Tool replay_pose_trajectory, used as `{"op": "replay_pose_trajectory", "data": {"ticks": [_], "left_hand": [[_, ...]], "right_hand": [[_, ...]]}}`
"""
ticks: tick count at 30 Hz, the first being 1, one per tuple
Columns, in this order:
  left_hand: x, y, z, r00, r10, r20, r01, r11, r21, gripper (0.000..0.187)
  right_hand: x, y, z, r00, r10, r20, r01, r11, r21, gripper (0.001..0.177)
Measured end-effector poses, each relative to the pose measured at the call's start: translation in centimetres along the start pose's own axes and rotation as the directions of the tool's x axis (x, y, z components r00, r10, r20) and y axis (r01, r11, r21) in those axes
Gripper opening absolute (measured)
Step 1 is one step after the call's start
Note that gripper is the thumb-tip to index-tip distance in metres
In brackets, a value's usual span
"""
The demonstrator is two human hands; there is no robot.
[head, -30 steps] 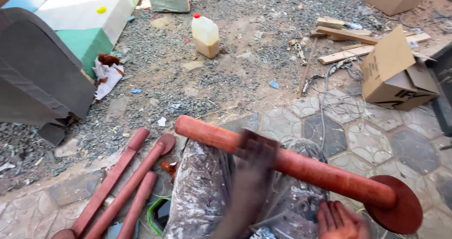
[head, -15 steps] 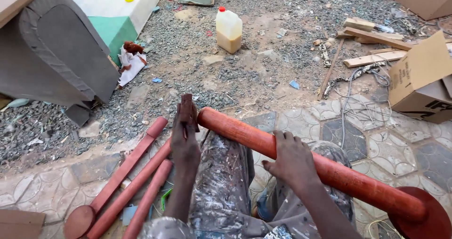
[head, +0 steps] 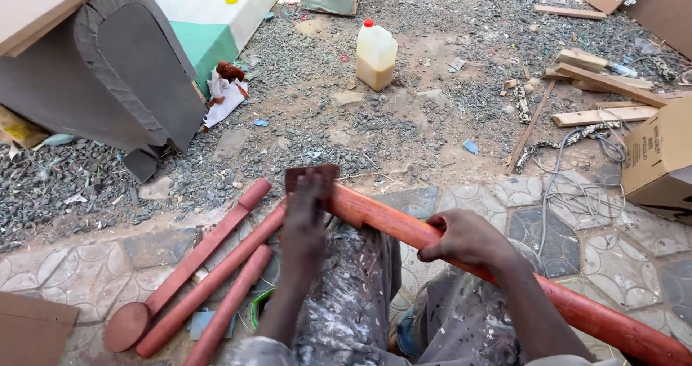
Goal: Manual sanding of wooden furniture legs using sandpaper to smooth the surface.
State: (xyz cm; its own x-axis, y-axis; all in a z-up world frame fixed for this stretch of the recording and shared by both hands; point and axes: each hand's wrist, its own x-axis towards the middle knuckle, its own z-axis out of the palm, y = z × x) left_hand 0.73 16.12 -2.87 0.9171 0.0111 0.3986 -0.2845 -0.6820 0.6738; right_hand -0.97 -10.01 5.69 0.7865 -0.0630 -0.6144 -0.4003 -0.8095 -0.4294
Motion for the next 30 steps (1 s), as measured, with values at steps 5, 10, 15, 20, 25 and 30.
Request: {"op": "replay_pose_trajectory", "data": {"ticks": [5,10,15,20,25,30], "left_hand": [[1.3,2.8,-4.4,0.995,-0.05,-0.091,0.031,0.979,-0.201,0.037],[-3.6,5.7,-0.8,0.988,0.149,-0.029,-0.148,0.988,0.037,0.047],[-5.3,9.3,-1.4,0.854,0.508,0.113,-0.495,0.859,-0.128,0.028],[-2.0,3.1,-3.2,0.966,0.233,-0.108,-0.216,0.964,0.154,0.029],[-6.0,6.9,-0.8,0.956,0.292,-0.023,-0.293,0.955,-0.048,0.05],[-4.7,2.8,-1.7,0.968,0.252,-0.011,-0.25,0.961,0.115,0.048]], "right_hand": [[-0.8,-0.7,2.6,0.995,-0.036,-0.095,0.012,0.969,-0.247,0.077],[-0.9,0.7,6.7,0.94,-0.193,-0.281,0.017,0.85,-0.526,0.089],[-0.6,4.0,8.8,0.714,-0.417,-0.563,0.234,0.9,-0.369,0.066],[-2.6,3.1,10.4,0.687,-0.419,-0.594,0.131,0.875,-0.466,0.093],[-2.5,3.2,11.4,0.619,-0.498,-0.607,0.157,0.836,-0.526,0.097],[-2.5,3.9,12.4,0.605,-0.49,-0.628,0.105,0.83,-0.547,0.102]]}}
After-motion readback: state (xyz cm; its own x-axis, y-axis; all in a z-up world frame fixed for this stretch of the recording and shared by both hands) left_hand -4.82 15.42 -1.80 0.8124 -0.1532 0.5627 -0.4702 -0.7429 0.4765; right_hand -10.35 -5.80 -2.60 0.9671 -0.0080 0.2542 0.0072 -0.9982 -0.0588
